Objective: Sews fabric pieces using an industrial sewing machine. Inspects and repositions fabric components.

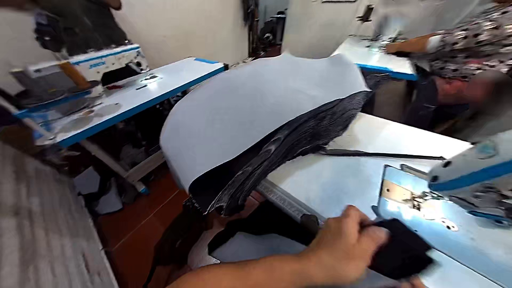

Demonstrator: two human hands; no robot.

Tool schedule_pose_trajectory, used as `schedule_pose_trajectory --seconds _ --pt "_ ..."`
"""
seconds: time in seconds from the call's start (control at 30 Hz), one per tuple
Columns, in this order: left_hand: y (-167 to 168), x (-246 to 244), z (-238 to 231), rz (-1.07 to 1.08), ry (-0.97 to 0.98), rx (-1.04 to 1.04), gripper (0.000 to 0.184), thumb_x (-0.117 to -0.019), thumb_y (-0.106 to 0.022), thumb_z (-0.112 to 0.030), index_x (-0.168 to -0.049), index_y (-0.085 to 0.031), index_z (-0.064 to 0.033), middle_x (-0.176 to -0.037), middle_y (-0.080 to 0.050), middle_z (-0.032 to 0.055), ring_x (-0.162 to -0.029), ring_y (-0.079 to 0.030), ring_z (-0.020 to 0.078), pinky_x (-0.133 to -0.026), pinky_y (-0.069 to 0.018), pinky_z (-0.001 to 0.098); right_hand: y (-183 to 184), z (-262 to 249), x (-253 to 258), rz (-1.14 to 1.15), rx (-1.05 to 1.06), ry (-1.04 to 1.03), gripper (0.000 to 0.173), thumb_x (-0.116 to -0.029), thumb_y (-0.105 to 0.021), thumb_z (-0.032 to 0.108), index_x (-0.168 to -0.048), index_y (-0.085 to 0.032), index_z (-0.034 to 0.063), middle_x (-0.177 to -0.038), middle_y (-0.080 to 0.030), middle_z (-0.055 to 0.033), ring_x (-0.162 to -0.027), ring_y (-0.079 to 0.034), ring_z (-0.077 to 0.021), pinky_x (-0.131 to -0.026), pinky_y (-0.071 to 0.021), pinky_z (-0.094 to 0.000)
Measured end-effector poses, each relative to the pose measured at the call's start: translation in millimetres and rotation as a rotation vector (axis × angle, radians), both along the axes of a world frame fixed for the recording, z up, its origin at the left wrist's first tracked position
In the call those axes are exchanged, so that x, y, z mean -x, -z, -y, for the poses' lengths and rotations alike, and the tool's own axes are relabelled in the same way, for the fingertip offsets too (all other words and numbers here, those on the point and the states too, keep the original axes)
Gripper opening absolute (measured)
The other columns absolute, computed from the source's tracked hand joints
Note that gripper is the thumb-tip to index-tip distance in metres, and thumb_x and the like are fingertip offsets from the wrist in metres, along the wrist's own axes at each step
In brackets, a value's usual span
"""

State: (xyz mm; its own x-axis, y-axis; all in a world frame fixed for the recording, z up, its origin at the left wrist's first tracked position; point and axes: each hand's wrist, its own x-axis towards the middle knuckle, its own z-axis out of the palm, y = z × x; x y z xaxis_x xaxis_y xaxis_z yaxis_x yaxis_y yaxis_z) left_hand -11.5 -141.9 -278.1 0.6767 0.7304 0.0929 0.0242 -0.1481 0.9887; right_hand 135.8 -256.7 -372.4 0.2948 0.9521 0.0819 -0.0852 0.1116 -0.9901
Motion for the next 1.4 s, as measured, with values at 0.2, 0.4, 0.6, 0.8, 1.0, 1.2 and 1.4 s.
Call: schedule_pose_trajectory --seconds 0.2,0.4,0.6,0.8,1.0,1.2,1.4 --pt "-46 30 24 0.353 -0.049 -0.232 0.031 -0.0949 -0.066 -0.001 -0.122 -0.062 0.0140 -0.101 -0.075 0.0180 -0.092 -0.073 0.0159 -0.087 -0.0579 0.0329 -201 -34 93 -0.316 -0.150 -0.121 0.059 -0.0642 -0.092 0.049 -0.108 -0.065 0.0197 -0.103 -0.074 0.0113 -0.105 -0.069 0.0004 -0.094 -0.0544 -0.0195" --pt "-41 22 28 0.408 -0.317 -0.651 0.019 -0.0957 -0.061 -0.007 -0.102 -0.065 0.0114 -0.089 -0.071 0.0171 -0.083 -0.070 0.0168 -0.075 -0.0571 0.0279 -85 -53 64 -0.270 -0.596 -0.202 0.034 -0.0926 -0.075 0.028 -0.122 -0.061 0.0164 -0.114 -0.072 0.0020 -0.105 -0.069 -0.0098 -0.092 -0.0571 -0.0291" --pt "-54 50 -4 0.303 -0.585 -0.644 0.017 -0.1008 -0.062 -0.012 -0.112 -0.058 0.0007 -0.081 -0.068 0.0059 -0.070 -0.066 0.0077 -0.065 -0.0569 0.0253 -106 -38 52 0.278 -0.461 0.159 0.037 -0.0862 -0.072 -0.002 -0.115 -0.060 0.0178 -0.107 -0.074 0.0188 -0.101 -0.069 0.0027 -0.093 -0.0580 -0.0226" --pt "-80 112 -61 0.010 -0.584 -0.678 0.021 -0.1042 -0.060 -0.027 -0.113 -0.070 -0.0105 -0.087 -0.072 0.0007 -0.069 -0.066 0.0064 -0.061 -0.0560 0.0267 -112 -44 8 -0.079 -0.209 0.152 0.027 -0.1036 -0.044 -0.002 -0.104 -0.066 0.0115 -0.091 -0.078 0.0046 -0.081 -0.074 -0.0041 -0.078 -0.0628 -0.0238" --pt "-73 115 -76 -0.041 -0.657 -0.778 0.018 -0.1041 -0.059 -0.030 -0.106 -0.068 -0.0143 -0.078 -0.069 -0.0053 -0.063 -0.063 0.0006 -0.055 -0.0515 0.0202 -114 -41 26 -0.110 -0.297 0.254 0.038 -0.1103 -0.030 0.008 -0.101 -0.067 0.0114 -0.086 -0.076 0.0067 -0.078 -0.072 -0.0001 -0.074 -0.0613 -0.0194" --pt "-69 110 -74 -0.213 -0.781 -1.054 0.025 -0.1032 -0.060 -0.032 -0.102 -0.068 -0.0088 -0.069 -0.064 -0.0016 -0.057 -0.058 0.0033 -0.051 -0.0453 0.0205 -98 -40 26 0.117 -0.420 0.444 0.028 -0.1090 -0.040 0.011 -0.104 -0.068 0.0111 -0.086 -0.074 0.0123 -0.079 -0.070 0.0034 -0.075 -0.0593 -0.0153" --pt "-66 98 -77 -0.285 -0.755 -1.028 0.027 -0.1019 -0.062 -0.033 -0.102 -0.069 -0.0081 -0.067 -0.064 0.0009 -0.055 -0.060 0.0089 -0.050 -0.0463 0.0272 -89 -38 20 0.011 -0.294 0.447 0.032 -0.1089 -0.038 0.011 -0.098 -0.068 0.0101 -0.078 -0.072 0.0085 -0.072 -0.070 0.0007 -0.068 -0.0598 -0.0165"
